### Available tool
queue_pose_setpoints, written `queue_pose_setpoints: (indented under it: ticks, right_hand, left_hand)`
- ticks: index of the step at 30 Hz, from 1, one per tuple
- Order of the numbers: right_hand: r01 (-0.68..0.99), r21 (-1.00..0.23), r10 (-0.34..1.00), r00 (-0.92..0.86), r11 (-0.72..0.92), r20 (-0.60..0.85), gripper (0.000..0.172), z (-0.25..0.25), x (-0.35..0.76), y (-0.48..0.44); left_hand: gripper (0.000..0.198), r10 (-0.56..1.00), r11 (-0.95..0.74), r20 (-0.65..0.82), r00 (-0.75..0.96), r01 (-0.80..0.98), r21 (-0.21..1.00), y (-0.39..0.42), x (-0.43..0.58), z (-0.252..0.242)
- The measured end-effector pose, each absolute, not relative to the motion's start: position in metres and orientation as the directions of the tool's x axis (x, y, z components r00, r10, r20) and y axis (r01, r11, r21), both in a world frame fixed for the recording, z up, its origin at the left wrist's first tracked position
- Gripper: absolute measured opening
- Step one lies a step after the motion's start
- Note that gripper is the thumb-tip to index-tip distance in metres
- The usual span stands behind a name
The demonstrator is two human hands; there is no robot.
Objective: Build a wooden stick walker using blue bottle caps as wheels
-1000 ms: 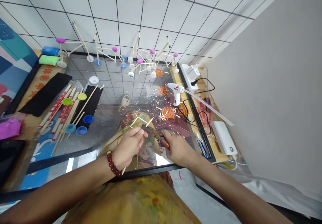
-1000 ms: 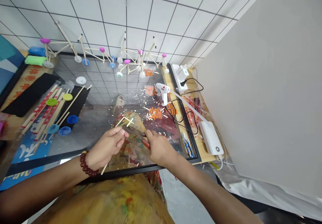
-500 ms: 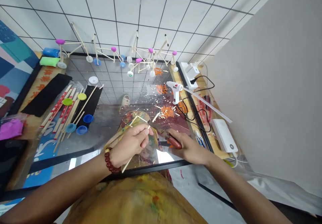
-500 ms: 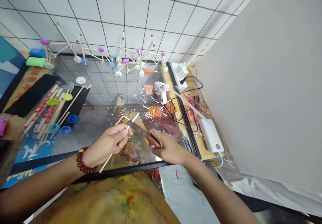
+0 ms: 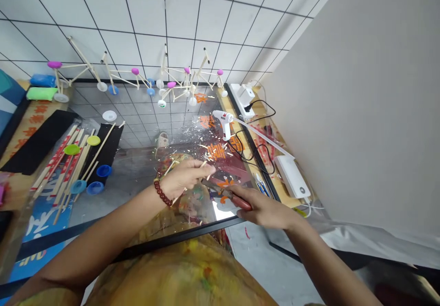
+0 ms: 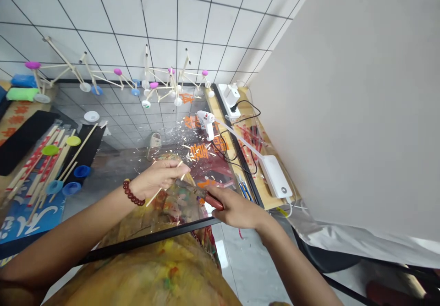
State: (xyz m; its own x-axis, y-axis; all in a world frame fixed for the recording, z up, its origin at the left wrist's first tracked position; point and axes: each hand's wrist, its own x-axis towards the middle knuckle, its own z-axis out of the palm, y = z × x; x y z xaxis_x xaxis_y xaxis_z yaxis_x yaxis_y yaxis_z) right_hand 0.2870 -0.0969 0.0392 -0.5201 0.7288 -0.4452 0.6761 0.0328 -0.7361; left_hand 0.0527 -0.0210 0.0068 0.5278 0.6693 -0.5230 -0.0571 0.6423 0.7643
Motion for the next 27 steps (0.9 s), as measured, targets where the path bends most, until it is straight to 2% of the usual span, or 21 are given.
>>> queue_pose_setpoints:
  ticks: [2, 4, 8, 11, 14, 17, 20, 23, 27]
  right_hand:
    - [0.697, -0.711, 0.734, -0.528, 0.089, -0.426, 0.059, 0.040, 0.288, -0.099]
    - [0.733, -0.664, 0.760, -0.514, 0.147, -0.398, 0.064, 0.036, 0.291, -0.101]
    - [0.851, -0.471, 0.880, -0.389, 0.231, -0.273, 0.055, 0.008, 0.306, -0.100]
    - [0.892, -0.368, 0.928, -0.338, 0.262, -0.157, 0.054, -0.019, 0.318, -0.097]
    - [0.907, -0.295, 0.943, -0.329, 0.301, -0.049, 0.060, -0.037, 0.326, -0.094]
    - [0.918, -0.208, 0.941, -0.332, 0.337, 0.057, 0.062, -0.046, 0.330, -0.094]
    - [0.915, -0.144, 0.924, -0.360, 0.377, 0.131, 0.058, -0.050, 0.331, -0.095]
    - [0.914, -0.081, 0.907, -0.379, 0.398, 0.185, 0.048, -0.053, 0.329, -0.097]
    - [0.904, -0.007, 0.875, -0.411, 0.427, 0.257, 0.036, -0.056, 0.324, -0.095]
  left_hand:
    - [0.037, 0.703, 0.594, -0.503, 0.502, -0.025, 0.804, -0.014, 0.052, 0.008]
    - [0.035, 0.761, 0.597, -0.507, 0.405, -0.130, 0.792, -0.009, 0.048, 0.010]
    - [0.036, 0.784, 0.621, -0.557, 0.273, -0.332, 0.711, -0.002, 0.034, 0.011]
    - [0.039, 0.779, 0.627, -0.568, 0.264, -0.344, 0.699, -0.002, 0.024, 0.009]
    - [0.040, 0.800, 0.600, -0.542, 0.258, -0.341, 0.724, -0.010, 0.013, 0.007]
    - [0.035, 0.845, 0.533, -0.498, 0.194, -0.248, 0.809, -0.028, -0.002, 0.006]
    - [0.028, 0.902, 0.431, -0.429, 0.056, -0.041, 0.901, -0.053, -0.021, 0.005]
    - [0.025, 0.928, 0.369, -0.373, 0.005, 0.142, 0.919, -0.077, -0.035, 0.002]
    - [0.023, 0.939, 0.326, -0.344, 0.029, 0.255, 0.911, -0.092, -0.035, -0.001]
